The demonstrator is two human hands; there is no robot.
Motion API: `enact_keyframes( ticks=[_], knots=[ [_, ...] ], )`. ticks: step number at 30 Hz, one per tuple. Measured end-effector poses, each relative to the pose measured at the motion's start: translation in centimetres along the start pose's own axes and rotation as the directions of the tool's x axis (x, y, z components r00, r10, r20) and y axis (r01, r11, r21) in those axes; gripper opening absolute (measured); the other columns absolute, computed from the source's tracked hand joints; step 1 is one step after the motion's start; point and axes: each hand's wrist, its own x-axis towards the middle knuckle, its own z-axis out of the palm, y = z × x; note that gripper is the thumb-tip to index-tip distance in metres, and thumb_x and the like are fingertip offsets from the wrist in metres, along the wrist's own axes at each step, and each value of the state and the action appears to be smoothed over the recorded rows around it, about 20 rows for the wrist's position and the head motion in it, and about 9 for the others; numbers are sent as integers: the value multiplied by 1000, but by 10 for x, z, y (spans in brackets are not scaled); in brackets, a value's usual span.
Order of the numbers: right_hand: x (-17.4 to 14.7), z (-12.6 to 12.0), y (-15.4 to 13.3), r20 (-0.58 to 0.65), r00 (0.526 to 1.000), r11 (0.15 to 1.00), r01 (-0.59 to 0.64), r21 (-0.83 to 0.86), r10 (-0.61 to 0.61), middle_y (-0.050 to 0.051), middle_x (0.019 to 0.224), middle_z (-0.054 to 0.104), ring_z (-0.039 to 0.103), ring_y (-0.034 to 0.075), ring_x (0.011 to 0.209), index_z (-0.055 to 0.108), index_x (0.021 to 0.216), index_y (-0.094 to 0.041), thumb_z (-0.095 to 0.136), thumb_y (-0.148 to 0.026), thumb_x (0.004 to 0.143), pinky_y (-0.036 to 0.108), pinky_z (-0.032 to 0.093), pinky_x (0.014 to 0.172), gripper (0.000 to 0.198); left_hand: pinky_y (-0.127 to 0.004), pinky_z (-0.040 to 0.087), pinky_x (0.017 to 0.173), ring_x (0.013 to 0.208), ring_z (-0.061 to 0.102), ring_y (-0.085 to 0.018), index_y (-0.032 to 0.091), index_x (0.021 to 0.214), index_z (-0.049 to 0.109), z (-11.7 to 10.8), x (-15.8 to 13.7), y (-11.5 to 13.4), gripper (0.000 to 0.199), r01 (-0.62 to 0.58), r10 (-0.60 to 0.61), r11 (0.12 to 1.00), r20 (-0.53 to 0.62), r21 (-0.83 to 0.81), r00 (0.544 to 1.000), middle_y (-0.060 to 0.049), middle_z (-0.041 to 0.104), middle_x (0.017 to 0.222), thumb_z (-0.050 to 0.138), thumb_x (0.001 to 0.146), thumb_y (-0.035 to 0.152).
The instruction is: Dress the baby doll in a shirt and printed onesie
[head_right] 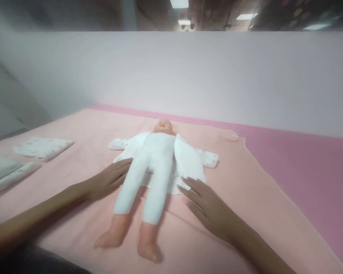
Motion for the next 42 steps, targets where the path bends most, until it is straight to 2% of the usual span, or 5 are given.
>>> enact_keyframes(
  ticks=[9,14,17,24,42],
  knots=[
    [0,-3,-8,-82,996,987,34,155,-22,5,152,63,57,29,143,61,149,-38,51,-30,111,54,47,120,40,-54,41,122,148,50,-31,33,142,67,-13,-35,9,40,36,-35,998,-31,43,999,-6,54,162,42,113,43],
    [1,-4,15,-339,854,909,-311,277,396,10,126,72,67,30,117,65,134,-29,54,-47,107,50,56,101,34,-46,46,113,131,57,-28,25,121,68,-35,-10,63,27,-12,-10,998,-329,-65,944,-9,65,136,45,112,37],
    [2,-3,37,-377,754,842,-496,212,539,12,113,72,67,32,106,68,123,-23,60,-58,100,51,54,94,43,-42,46,111,127,60,-25,25,123,67,-35,26,107,28,-248,227,965,-208,-82,951,-9,67,134,43,112,34],
    [9,9,54,-255,807,845,-490,213,533,8,102,73,66,30,99,69,101,-23,65,-61,91,46,49,91,40,-43,44,103,100,65,-26,21,106,74,25,103,158,28,-487,464,855,157,178,872,-9,73,106,58,106,44],
    [4,2,46,-176,676,691,-647,321,715,-3,72,59,62,23,71,57,92,-28,64,-41,82,34,45,67,18,-42,40,114,96,66,-24,20,100,75,38,78,159,38,-521,515,837,85,163,853,-9,74,99,48,111,45]
  ],
)
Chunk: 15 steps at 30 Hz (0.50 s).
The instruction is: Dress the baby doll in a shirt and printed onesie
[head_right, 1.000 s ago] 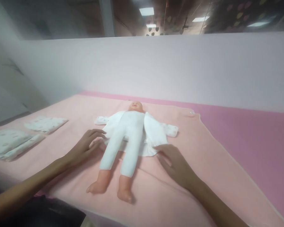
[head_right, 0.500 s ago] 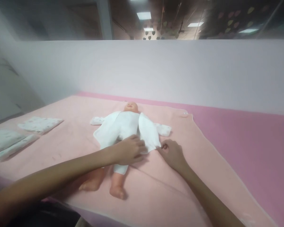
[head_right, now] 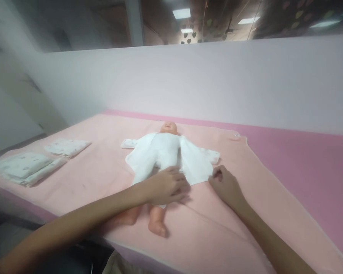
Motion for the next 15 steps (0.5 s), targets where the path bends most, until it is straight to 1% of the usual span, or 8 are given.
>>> enact_keyframes(
  ticks=[2,5,7,9,12,14,15],
  knots=[
    [0,1,3,-16,1000,1000,-5,22,5,-3,76,63,66,24,74,57,103,-28,66,-41,82,35,48,69,27,-44,37,118,103,67,-27,18,106,74,1,-9,13,39,-2,2,1000,19,-18,1000,-12,74,104,52,109,50],
    [0,3,9,-53,999,997,19,78,-14,1,87,71,69,25,79,54,118,-27,67,-43,82,36,50,73,42,-47,40,115,108,66,-30,16,123,70,3,-20,29,46,-13,15,998,42,-55,999,-15,73,118,55,107,56],
    [1,5,12,-78,997,995,26,101,-18,3,93,74,69,26,80,52,123,-26,65,-45,84,37,51,73,46,-48,42,112,110,66,-31,17,135,66,2,-24,34,49,-24,30,995,63,-96,998,-14,73,125,52,108,56],
    [2,5,9,-114,993,995,24,92,-13,5,98,76,69,27,84,52,127,-25,63,-47,86,40,53,76,48,-48,41,115,116,66,-30,17,144,61,-5,-28,35,49,-23,36,987,83,-157,996,-13,73,129,48,111,51],
    [-12,-8,-12,-220,973,997,77,1,-75,14,114,74,69,34,100,58,127,-21,62,-48,87,49,56,85,49,-43,38,120,129,63,-27,19,148,60,-21,-41,42,49,-14,39,956,78,-292,996,-10,73,137,41,113,48],
    [-39,-24,-36,-278,948,988,145,-56,-155,17,127,71,68,39,110,65,125,-23,60,-50,91,57,57,90,44,-38,41,119,132,63,-23,25,147,63,-30,-56,55,50,-2,22,934,52,-358,998,-6,72,140,37,113,51],
    [-57,-34,-48,-272,941,980,196,-43,-200,15,129,71,69,39,111,67,126,-26,58,-50,95,58,58,91,40,-36,43,116,132,63,-22,28,144,67,-31,-64,64,52,3,13,929,42,-370,999,-5,73,139,38,111,56]
  ],
)
